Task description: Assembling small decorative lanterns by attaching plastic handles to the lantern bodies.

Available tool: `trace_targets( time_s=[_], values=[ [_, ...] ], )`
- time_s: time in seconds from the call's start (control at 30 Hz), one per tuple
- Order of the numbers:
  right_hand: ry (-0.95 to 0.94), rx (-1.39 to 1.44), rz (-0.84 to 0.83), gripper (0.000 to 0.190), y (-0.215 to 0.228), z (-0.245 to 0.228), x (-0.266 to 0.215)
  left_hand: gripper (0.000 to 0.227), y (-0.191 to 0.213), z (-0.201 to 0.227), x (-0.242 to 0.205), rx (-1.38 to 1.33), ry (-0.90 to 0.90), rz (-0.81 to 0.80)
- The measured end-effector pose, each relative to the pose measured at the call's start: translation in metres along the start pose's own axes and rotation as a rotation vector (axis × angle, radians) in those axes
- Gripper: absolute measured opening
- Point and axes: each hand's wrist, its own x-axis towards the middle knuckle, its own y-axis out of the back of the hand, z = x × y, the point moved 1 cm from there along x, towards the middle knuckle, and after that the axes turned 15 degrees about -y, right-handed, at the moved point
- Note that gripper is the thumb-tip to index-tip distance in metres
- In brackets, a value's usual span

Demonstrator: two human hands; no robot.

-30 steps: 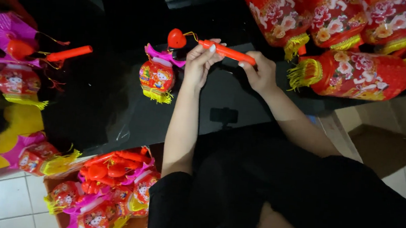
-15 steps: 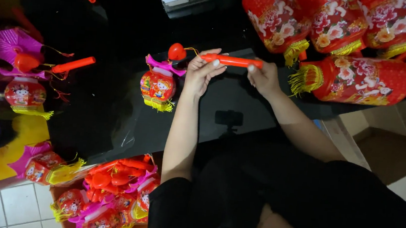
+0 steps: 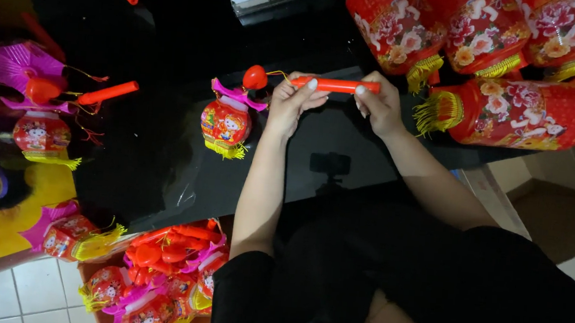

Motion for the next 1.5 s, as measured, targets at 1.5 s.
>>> trace_targets(
  time_s=[1.5],
  values=[
    [1.010, -0.835, 0.108, 0.019, -0.075, -0.048, -0.019, 0.038, 0.019, -0.024, 0.022, -0.580, 0.078, 0.331]
  ],
)
